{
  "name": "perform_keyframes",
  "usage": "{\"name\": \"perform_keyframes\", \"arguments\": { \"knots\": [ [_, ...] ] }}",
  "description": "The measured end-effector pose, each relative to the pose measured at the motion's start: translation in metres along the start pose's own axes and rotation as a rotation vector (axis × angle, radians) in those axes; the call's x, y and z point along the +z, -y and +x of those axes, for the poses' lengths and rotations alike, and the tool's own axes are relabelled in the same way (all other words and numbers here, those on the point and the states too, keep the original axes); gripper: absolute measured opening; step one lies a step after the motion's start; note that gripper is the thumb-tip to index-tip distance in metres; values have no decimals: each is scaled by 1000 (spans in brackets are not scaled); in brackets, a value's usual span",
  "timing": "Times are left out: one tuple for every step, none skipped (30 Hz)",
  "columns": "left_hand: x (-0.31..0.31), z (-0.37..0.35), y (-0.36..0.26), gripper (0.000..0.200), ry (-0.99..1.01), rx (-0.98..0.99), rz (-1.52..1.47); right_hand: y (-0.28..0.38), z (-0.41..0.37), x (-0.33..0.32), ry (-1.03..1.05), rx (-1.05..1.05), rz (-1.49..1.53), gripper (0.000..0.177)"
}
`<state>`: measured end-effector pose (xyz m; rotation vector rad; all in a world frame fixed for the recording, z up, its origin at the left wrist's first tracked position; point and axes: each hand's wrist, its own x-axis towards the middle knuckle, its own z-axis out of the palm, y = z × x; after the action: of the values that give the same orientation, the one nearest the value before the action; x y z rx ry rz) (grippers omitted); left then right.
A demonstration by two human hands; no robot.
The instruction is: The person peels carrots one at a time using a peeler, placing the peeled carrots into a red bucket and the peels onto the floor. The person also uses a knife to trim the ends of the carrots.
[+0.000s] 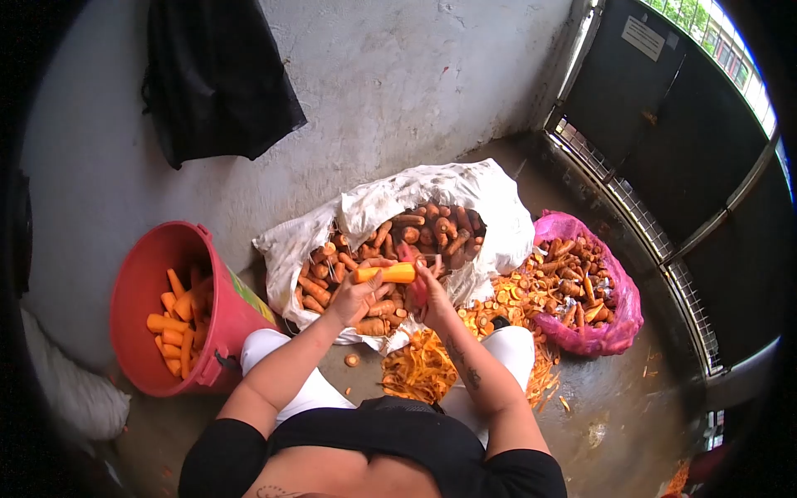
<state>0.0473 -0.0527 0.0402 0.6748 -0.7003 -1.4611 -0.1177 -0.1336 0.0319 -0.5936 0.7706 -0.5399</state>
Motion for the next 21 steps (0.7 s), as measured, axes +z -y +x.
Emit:
{"name": "perform_keyframes", "arguments": {
  "knots": [
    [5, 0, 5, 27, 8, 58, -19, 1, -4, -1, -8, 70, -18, 37],
    [6, 0, 7, 27, 38, 106, 146, 1, -6, 0, -25, 37, 15, 38],
    [9, -2, 7, 27, 67, 152, 310, 0, -7, 1, -43, 6, 49, 38],
    [11, -4, 7, 27, 94, 198, 473, -2, -9, 1, -61, -21, 83, 39],
    [12, -6, 5, 48, 156, 124, 533, -2, -10, -7, 28, -45, 77, 38],
    [17, -12, 0, 58, 224, 29, 472, -1, -10, -12, 22, -62, 62, 37],
    [25, -20, -6, 67, 291, -66, 409, 0, -11, -17, 15, -78, 46, 37],
    [27, -24, -3, 81, 346, -93, 302, 0, -12, -22, 9, -93, 29, 36],
    [31, -29, -2, 96, 400, -125, 195, 1, -16, -25, -10, -167, -65, 39],
    [34, -34, -7, 94, 439, -177, 91, 1, -19, -26, 8, -211, -124, 41],
    [34, -35, -10, 91, 371, -268, 93, 1, -21, -26, 27, -256, -184, 43],
    [35, -34, -12, 89, 301, -357, 95, 2, -23, -24, 49, -300, -244, 46],
    [35, -31, -10, 79, 222, -409, 288, 8, -39, -13, 117, -390, -306, 51],
    [26, -25, 7, 60, 138, -294, 588, -5, -31, -9, 163, -532, -345, 42],
    [30, -24, 9, 54, 75, -373, 746, -6, -37, -9, 190, -527, -477, 40],
    [33, -19, 8, 49, 17, -452, 904, -6, -42, -10, 218, -525, -611, 38],
    [33, -19, 11, 47, -69, -264, 988, -11, -40, -12, 173, -578, -560, 36],
    [32, -17, 15, 46, -154, -71, 1067, -14, -35, -23, 81, -691, -593, 31],
    [28, -14, 13, 46, -220, 60, 1204, -8, -45, -24, 69, -642, -495, 29],
    [23, -11, 9, 46, -253, 53, 1206, -2, -55, -23, 60, -596, -398, 28],
    [40, -13, -9, 43, -290, 110, 1415, -1, -62, -26, 29, -639, -443, 24]
  ]
}}
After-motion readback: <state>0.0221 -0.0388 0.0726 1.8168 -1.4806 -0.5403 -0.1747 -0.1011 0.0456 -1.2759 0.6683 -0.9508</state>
